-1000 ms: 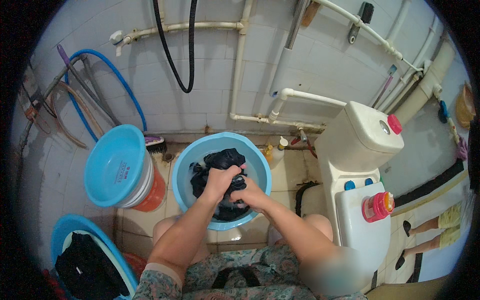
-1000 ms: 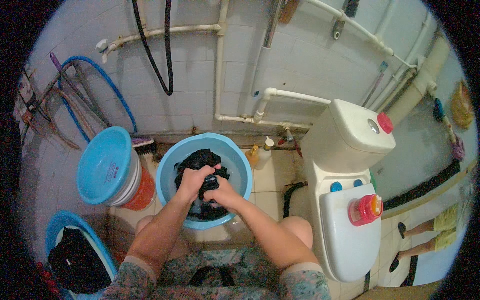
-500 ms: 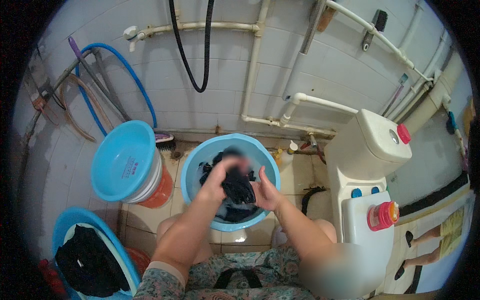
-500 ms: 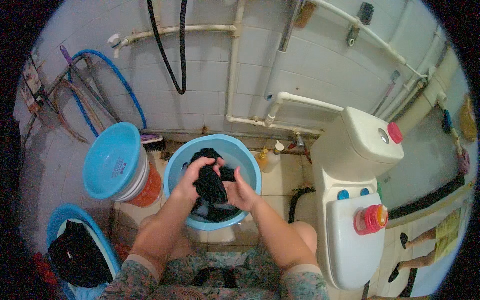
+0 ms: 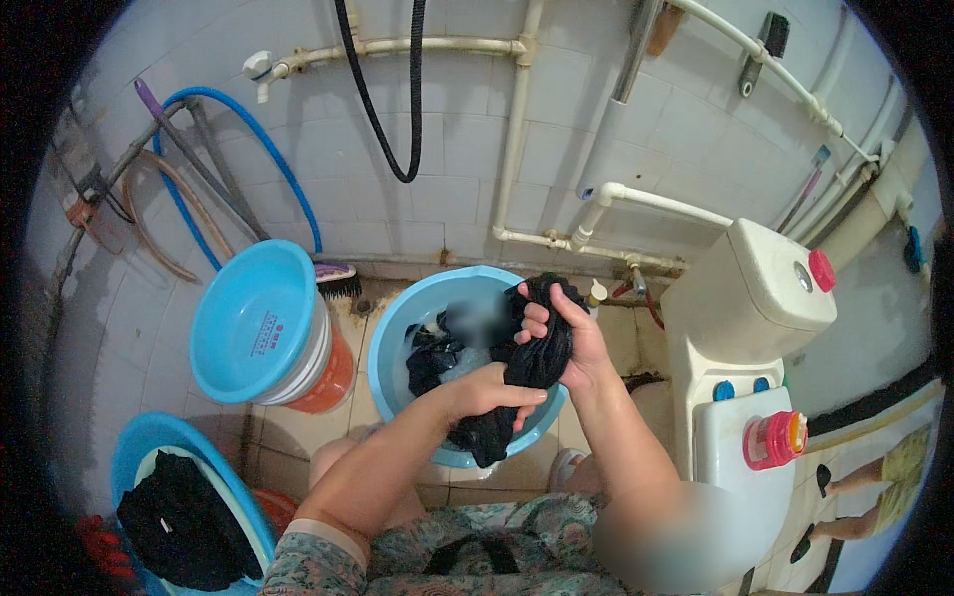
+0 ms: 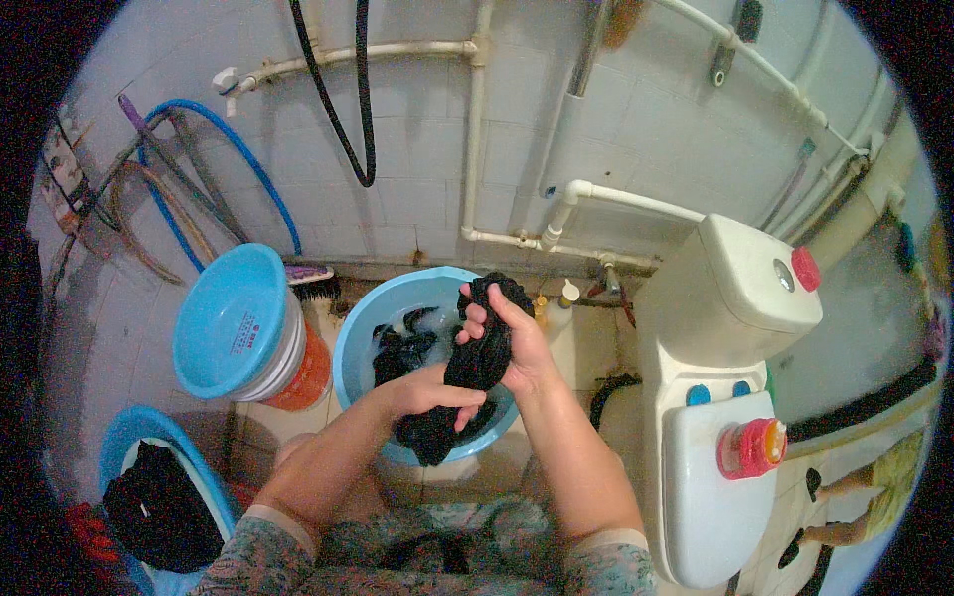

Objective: The person sits on the bathroom floor and hand-washes a dark garment in a blue basin filled with water. They repeatedly submerge, scrub, and wring the fabric, occasionally lifting it to inspect the surface before continuing the washing process.

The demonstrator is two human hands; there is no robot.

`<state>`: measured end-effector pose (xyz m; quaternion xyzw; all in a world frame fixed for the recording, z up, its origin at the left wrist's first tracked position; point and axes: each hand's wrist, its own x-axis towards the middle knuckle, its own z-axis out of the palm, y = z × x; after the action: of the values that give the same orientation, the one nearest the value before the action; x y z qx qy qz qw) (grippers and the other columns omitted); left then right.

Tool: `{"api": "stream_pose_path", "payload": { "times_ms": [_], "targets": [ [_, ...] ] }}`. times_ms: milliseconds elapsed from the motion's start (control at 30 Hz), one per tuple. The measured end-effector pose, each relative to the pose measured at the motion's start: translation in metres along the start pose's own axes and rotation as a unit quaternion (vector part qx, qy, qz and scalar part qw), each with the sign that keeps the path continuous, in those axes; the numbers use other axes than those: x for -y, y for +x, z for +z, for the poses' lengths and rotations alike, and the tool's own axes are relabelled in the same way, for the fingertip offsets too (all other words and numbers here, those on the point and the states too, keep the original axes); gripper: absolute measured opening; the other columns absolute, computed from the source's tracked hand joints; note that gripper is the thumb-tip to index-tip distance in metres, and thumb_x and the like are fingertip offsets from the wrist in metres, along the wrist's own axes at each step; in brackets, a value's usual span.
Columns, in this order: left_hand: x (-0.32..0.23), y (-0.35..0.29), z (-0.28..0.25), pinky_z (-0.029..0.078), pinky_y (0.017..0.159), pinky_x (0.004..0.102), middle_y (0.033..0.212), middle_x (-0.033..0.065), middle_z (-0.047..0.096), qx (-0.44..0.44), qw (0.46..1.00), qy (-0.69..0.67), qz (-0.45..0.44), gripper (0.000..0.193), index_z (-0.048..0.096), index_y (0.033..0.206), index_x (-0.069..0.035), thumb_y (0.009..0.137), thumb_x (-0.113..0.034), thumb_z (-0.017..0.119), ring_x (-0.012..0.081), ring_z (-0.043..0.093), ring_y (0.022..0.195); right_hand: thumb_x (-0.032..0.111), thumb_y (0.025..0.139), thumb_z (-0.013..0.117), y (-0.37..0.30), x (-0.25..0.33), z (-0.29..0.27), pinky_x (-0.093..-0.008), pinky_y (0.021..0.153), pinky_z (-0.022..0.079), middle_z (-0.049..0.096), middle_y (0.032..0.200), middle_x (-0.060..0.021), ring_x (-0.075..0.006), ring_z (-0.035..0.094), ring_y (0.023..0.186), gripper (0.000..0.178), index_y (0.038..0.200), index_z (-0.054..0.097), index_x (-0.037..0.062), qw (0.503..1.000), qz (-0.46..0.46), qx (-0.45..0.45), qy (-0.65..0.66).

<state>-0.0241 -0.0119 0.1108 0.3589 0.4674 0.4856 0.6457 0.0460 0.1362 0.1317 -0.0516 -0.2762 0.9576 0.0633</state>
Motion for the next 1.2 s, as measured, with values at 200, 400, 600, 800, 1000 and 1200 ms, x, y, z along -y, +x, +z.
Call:
{"api": "stream_pose_path", "payload": {
  "times_ms": [200,400,600,800,1000,1200],
  "targets": [
    [0.009,0.002,0.011,0.049,0.062,0.0362,0.068,0.0133,0.062,-0.227,0.901,0.369,0.007,0.034,0.06,0.084,-0.001,0.08,-0.034,0.062,0.0248,0.064,0.069,0.025,0.087,0.059,0.01,-0.018,-0.004,-0.0264,0.051,0.042,0.045,0.06,0.0014,-0.0101,0.042,0.051,0.02,0.09,0.053,0.0065,0.982,0.006,-0.172,-0.072],
    [0.006,-0.006,0.007,0.051,0.068,0.0426,0.085,0.0165,0.064,-0.355,0.733,0.58,-0.014,0.04,0.056,0.104,-0.008,0.07,-0.026,0.067,0.0316,0.064,0.078,0.021,0.085,0.061,0.018,-0.036,-0.015,-0.0298,0.056,0.046,0.052,0.062,-0.0041,-0.0148,0.049,0.055,0.016,0.08,0.054,0.0074,0.973,-0.014,-0.221,-0.071],
    [-0.008,-0.046,-0.047,0.05,0.076,0.0381,0.102,0.0117,0.064,-0.521,0.687,0.474,0.178,0.062,0.052,0.123,-0.018,0.065,-0.003,0.068,0.0316,0.062,0.091,0.07,0.078,0.048,0.002,-0.017,-0.042,-0.0349,0.085,0.047,0.063,0.103,-0.0165,-0.0252,0.06,0.094,0.084,0.109,0.057,-0.0074,0.849,0.188,-0.12,-0.478],
    [-0.014,-0.053,-0.054,0.045,0.086,0.0287,0.103,0.0082,0.063,-0.455,0.837,0.085,0.292,0.051,0.052,0.118,0.0,0.068,0.005,0.061,0.0157,0.059,0.094,0.05,0.06,0.076,-0.009,-0.003,-0.065,-0.0395,0.097,0.039,0.05,0.119,-0.0269,-0.037,0.049,0.113,0.087,0.123,0.047,-0.0023,0.525,0.198,-0.106,-0.821],
    [-0.015,-0.061,-0.043,0.039,0.094,0.0308,0.109,0.0062,0.059,-0.319,0.896,0.017,0.308,0.062,0.05,0.121,0.001,0.059,0.009,0.054,0.0167,0.054,0.102,0.034,0.052,0.083,0.029,-0.079,-0.134,-0.042,0.109,0.021,0.024,0.141,-0.0248,-0.0406,0.022,0.131,0.104,0.138,0.029,0.0115,0.482,-0.065,0.035,-0.873],
    [0.009,-0.089,-0.071,0.039,0.096,0.0355,0.112,0.0109,0.058,-0.331,0.855,-0.044,0.396,0.058,0.05,0.119,0.004,0.061,-0.003,0.053,0.0229,0.054,0.106,0.009,0.066,0.063,0.046,-0.1,-0.12,-0.0382,0.094,0.037,0.055,0.115,-0.0205,-0.0347,0.049,0.107,0.061,0.125,0.049,0.008,0.718,-0.096,-0.121,-0.679]
  ]
}}
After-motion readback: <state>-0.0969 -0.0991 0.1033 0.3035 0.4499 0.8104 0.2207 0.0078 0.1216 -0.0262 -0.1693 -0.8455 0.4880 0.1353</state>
